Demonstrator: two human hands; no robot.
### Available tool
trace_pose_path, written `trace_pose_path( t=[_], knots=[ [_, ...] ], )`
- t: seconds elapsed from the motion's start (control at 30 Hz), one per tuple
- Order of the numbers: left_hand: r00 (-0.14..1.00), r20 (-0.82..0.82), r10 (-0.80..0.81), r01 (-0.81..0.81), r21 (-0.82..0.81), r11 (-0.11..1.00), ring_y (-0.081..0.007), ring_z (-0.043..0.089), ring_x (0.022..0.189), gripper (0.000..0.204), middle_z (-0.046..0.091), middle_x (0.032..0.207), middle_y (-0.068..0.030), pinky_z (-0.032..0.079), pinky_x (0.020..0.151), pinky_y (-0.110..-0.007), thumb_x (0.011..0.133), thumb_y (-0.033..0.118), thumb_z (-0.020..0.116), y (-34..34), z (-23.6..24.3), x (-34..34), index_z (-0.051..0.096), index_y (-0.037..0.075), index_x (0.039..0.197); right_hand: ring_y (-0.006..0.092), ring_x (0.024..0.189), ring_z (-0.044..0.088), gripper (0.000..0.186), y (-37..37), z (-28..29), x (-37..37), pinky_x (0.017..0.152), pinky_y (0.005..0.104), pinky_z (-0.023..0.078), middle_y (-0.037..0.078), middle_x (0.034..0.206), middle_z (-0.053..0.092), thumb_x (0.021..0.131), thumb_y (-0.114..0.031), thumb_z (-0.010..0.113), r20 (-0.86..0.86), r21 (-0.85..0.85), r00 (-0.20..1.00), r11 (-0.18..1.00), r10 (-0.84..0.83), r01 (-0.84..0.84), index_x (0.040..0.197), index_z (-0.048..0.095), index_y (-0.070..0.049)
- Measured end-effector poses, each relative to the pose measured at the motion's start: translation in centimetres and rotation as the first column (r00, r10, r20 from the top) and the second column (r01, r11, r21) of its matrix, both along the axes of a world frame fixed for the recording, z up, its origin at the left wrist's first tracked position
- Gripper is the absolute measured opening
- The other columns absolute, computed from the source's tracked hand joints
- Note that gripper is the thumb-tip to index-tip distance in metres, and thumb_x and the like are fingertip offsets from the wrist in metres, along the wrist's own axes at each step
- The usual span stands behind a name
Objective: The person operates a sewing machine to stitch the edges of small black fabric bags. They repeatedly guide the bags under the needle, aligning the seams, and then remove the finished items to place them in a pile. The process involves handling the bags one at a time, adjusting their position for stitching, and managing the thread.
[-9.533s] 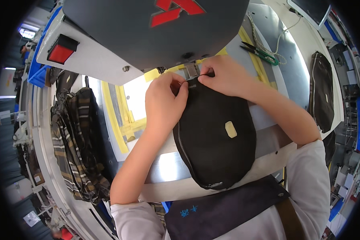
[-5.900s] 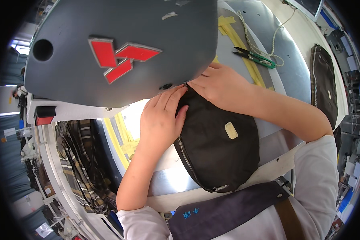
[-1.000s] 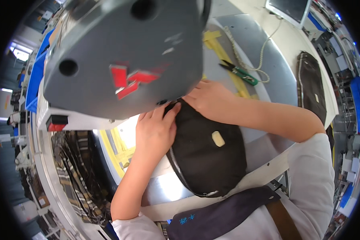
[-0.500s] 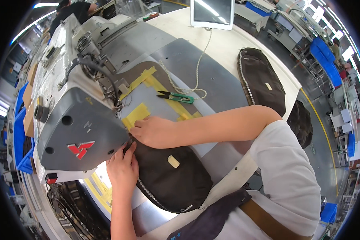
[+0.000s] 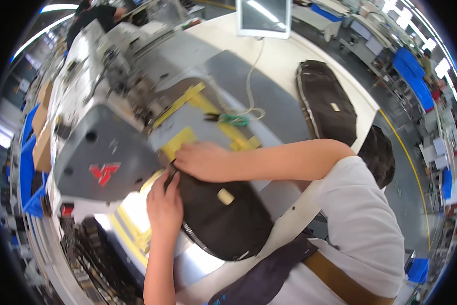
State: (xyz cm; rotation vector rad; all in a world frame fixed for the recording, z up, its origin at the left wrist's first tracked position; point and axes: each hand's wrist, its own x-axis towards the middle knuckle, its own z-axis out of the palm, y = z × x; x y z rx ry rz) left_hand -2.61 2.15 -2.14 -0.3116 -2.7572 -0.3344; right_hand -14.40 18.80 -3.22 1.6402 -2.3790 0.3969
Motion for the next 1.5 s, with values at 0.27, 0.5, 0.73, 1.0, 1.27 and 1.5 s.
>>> trace_pose_path(
  t=[0.27,0.5,0.73,1.0,1.27,1.5],
  knots=[
    [0.922,0.381,0.064,-0.304,0.614,0.728,-0.0175,0.061,0.079,0.029,0.061,0.102,-0.0081,0.051,0.069,-0.029,0.083,0.007,0.068,1.1,2.0,3.3,0.062,0.003,0.111,0.0249,0.088,0.057,0.019,2.9,-0.8,5.7,0.076,0.0343,0.049,0.007,0.09,0.057,0.079,-0.009,0.061,0.263,-0.327,0.954,0.944,0.145,-0.053,0.097,0.067,-0.006],
    [0.738,0.625,-0.254,-0.342,0.671,0.658,-0.0083,0.06,0.077,0.021,0.067,0.088,-0.0046,0.05,0.072,-0.024,0.086,0.01,0.068,0.1,2.2,5.2,0.065,-0.002,0.103,0.0266,0.095,0.061,0.021,6.2,2.9,8.1,0.078,0.0379,0.051,0.007,0.094,0.065,0.081,-0.014,0.067,0.441,-0.14,0.896,0.99,0.048,0.015,0.101,0.068,-0.012],
    [0.811,0.439,-0.387,-0.207,0.834,0.512,-0.0147,0.061,0.075,0.024,0.066,0.081,-0.0067,0.049,0.071,-0.028,0.081,0.017,0.07,-0.6,1.0,5.3,0.066,0.002,0.1,0.0307,0.098,0.057,0.022,11.6,0.5,-4.1,0.081,0.0396,0.048,0.01,0.104,0.057,0.089,-0.01,0.058,0.006,-0.018,0.838,0.838,-0.546,0.546,0.109,0.059,-0.003],
    [0.814,0.464,-0.348,-0.139,0.739,0.66,-0.0109,0.06,0.08,0.024,0.068,0.087,-0.0057,0.049,0.074,-0.026,0.082,0.014,0.071,-1.5,1.3,5.4,0.065,0.0,0.1,0.0334,0.091,0.06,0.013,10.1,2.2,-2.7,0.074,0.0412,0.048,0.011,0.103,0.061,0.092,-0.01,0.051,-0.053,-0.266,0.864,0.841,-0.5,0.47,0.101,0.058,-0.003],
    [0.745,0.536,-0.396,-0.324,0.811,0.486,-0.0094,0.056,0.069,0.015,0.064,0.075,-0.0035,0.047,0.065,-0.026,0.082,0.012,0.069,-1.1,1.4,5.1,0.066,-0.001,0.09,0.0255,0.082,0.057,0.026,3.3,6.7,4.1,0.07,0.0363,0.046,0.007,0.087,0.054,0.082,-0.031,0.067,-0.11,0.037,0.99,0.996,0.085,-0.081,0.096,0.059,-0.01],
    [0.723,0.547,-0.422,-0.351,0.817,0.458,-0.0081,0.055,0.068,0.013,0.064,0.074,-0.0023,0.046,0.064,-0.025,0.084,0.01,0.068,-1.3,1.2,5.3,0.066,-0.001,0.09,0.0195,0.08,0.057,0.028,0.9,7.8,0.9,0.068,0.0328,0.047,0.003,0.085,0.053,0.082,-0.036,0.066,-0.217,0.289,0.91,0.914,0.352,-0.285,0.082,0.055,-0.01]
  ],
)
